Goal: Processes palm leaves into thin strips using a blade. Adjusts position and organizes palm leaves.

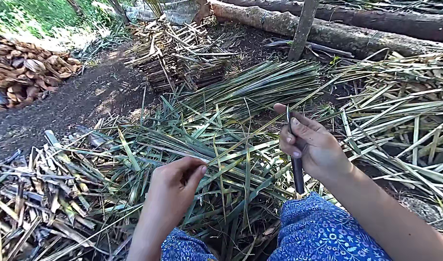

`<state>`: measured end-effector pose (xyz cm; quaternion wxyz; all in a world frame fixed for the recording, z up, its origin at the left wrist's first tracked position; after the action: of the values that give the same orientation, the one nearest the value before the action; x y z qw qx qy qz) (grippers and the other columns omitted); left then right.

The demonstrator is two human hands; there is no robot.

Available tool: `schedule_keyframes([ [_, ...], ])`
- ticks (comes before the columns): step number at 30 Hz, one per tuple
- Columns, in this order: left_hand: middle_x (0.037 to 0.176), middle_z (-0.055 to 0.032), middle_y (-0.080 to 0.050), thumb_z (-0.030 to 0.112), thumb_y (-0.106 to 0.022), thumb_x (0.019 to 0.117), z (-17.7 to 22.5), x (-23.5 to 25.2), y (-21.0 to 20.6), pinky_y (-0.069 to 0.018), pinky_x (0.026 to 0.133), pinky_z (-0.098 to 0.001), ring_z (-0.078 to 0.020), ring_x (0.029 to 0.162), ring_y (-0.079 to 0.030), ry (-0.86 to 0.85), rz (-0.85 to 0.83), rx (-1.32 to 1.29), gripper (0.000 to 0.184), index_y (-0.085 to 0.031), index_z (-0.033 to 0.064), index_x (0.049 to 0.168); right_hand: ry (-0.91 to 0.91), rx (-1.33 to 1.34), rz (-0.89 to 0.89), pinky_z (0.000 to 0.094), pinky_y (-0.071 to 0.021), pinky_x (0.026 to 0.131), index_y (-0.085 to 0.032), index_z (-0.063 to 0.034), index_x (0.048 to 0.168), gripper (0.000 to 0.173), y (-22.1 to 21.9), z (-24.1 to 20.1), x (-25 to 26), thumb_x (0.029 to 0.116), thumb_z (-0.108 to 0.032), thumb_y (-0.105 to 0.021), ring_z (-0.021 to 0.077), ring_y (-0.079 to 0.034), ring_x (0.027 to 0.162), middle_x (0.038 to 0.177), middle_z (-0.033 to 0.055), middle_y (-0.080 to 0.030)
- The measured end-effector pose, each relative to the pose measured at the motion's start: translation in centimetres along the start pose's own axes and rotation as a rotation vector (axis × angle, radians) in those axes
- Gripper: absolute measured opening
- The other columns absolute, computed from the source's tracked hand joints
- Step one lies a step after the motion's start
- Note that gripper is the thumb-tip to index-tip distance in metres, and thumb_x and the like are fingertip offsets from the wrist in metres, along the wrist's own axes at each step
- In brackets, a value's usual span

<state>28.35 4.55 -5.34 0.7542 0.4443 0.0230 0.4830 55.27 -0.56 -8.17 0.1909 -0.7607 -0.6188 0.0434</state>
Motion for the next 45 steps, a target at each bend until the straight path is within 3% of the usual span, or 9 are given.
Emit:
schedule_keyframes([
  [8, 0.076, 0.0081, -0.067, 0.022, -0.061, 0.0981, 1.7, -0.1, -1.2, -0.0483, 0.061, -0.0067, 0.0098, 0.066, -0.058, -0.068, 0.028, -0.062, 0.017, -0.072, 0.0093, 0.094, -0.228, -0.055, -0.31, 0.0092, -0.0385, 0.046, -0.058, -0.0121, 0.14, 0.038, -5.2, 2.2, -2.0, 0.1065, -0.017, -0.041, -0.0042, -0.046, 0.049, 0.066, -0.0083, -0.056],
  [19, 0.079, 0.0131, -0.066, 0.037, -0.059, 0.0988, -2.1, -1.6, 4.5, -0.0464, 0.059, -0.0061, 0.0127, 0.067, -0.057, -0.015, -0.023, 0.01, 0.027, -0.071, 0.0132, 0.098, 0.075, 0.01, 0.172, 0.0115, -0.0382, 0.04, -0.059, -0.014, 0.136, 0.042, 2.7, -2.1, -0.1, 0.112, -0.023, -0.025, -0.0017, -0.041, 0.041, 0.059, -0.0075, -0.049],
  [22, 0.086, 0.0105, -0.07, 0.04, -0.058, 0.1004, 0.2, -0.6, 2.5, -0.0495, 0.062, -0.0093, 0.0098, 0.071, -0.06, -0.036, -0.027, 0.045, 0.031, -0.073, 0.0132, 0.106, 0.054, -0.067, 0.056, 0.0129, -0.0402, 0.043, -0.057, -0.0175, 0.139, 0.04, 0.3, -1.7, -0.7, 0.1109, -0.025, -0.03, -0.0011, -0.043, 0.044, 0.06, -0.008, -0.05],
  [27, 0.08, 0.0079, -0.068, 0.03, -0.059, 0.1014, 4.1, 0.7, -1.2, -0.049, 0.059, -0.0134, 0.0049, 0.066, -0.059, -0.134, 0.068, 0.061, 0.022, -0.075, 0.0139, 0.098, -0.043, -0.092, -0.239, 0.0102, -0.0403, 0.046, -0.06, -0.0129, 0.139, 0.038, -5.2, 0.5, -1.9, 0.1071, -0.016, -0.039, -0.0033, -0.047, 0.049, 0.064, -0.0076, -0.053],
  [30, 0.077, 0.0084, -0.067, 0.025, -0.059, 0.1009, 3.7, 0.4, -0.9, -0.0479, 0.06, -0.0094, 0.0077, 0.066, -0.058, -0.171, 0.078, 0.014, 0.022, -0.074, 0.0119, 0.094, -0.011, -0.09, -0.19, 0.0103, -0.0393, 0.045, -0.062, -0.0131, 0.137, 0.037, -4.3, 0.1, -1.5, 0.1073, -0.018, -0.039, -0.0036, -0.045, 0.047, 0.061, -0.0082, -0.052],
  [38, 0.08, 0.0072, -0.07, 0.036, -0.055, 0.102, -3.5, -0.5, 4.5, -0.0504, 0.064, -0.0126, 0.0079, 0.069, -0.06, -0.072, 0.035, 0.162, 0.034, -0.075, 0.0099, 0.097, 0.083, -0.028, 0.217, 0.0117, -0.0386, 0.042, -0.059, -0.013, 0.136, 0.041, 4.2, -2.1, -0.3, 0.112, -0.022, -0.026, -0.0027, -0.042, 0.043, 0.06, -0.009, -0.049],
  [41, 0.084, -0.0014, -0.072, 0.041, -0.054, 0.1, -9.1, -1.5, 7.7, -0.0545, 0.067, -0.0302, -0.004, 0.07, -0.064, 0.134, 0.019, 0.244, 0.041, -0.074, 0.0059, 0.102, 0.113, 0.014, 0.307, 0.0121, -0.0381, 0.043, -0.057, -0.0168, 0.134, 0.04, 7.3, -2.5, -0.1, 0.1131, -0.027, -0.024, -0.0025, -0.04, 0.044, 0.062, -0.0104, -0.047],
  [43, 0.087, -0.0044, -0.072, 0.043, -0.055, 0.0999, -14.9, -3.0, 10.9, -0.057, 0.071, -0.0352, -0.0082, 0.074, -0.066, 0.265, 0.034, 0.262, 0.043, -0.073, 0.0047, 0.107, 0.137, 0.048, 0.387, 0.0128, -0.036, 0.043, -0.055, -0.0172, 0.135, 0.042, 9.7, -2.6, -0.1, 0.1135, -0.029, -0.021, -0.0017, -0.037, 0.043, 0.063, -0.0103, -0.045],
  [45, 0.089, -0.0117, -0.074, 0.042, -0.053, 0.1019, -21.8, -4.9, 14.9, -0.0578, 0.073, -0.0514, -0.0221, 0.076, -0.071, 0.384, 0.085, 0.357, 0.043, -0.072, 0.0044, 0.11, 0.157, 0.111, 0.507, 0.0128, -0.0354, 0.043, -0.055, -0.0174, 0.135, 0.044, 12.1, -2.7, -0.3, 0.1137, -0.031, -0.019, -0.0017, -0.037, 0.043, 0.063, -0.0107, -0.044],
])
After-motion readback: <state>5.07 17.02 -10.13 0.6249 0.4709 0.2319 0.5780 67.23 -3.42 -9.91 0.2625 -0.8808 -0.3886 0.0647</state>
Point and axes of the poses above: each hand's wrist, its own x-axis towards the middle knuckle, its own y-axis out of the back of the hand, z = x × y, the point moved 8 cm from there along x, towards the middle knuckle
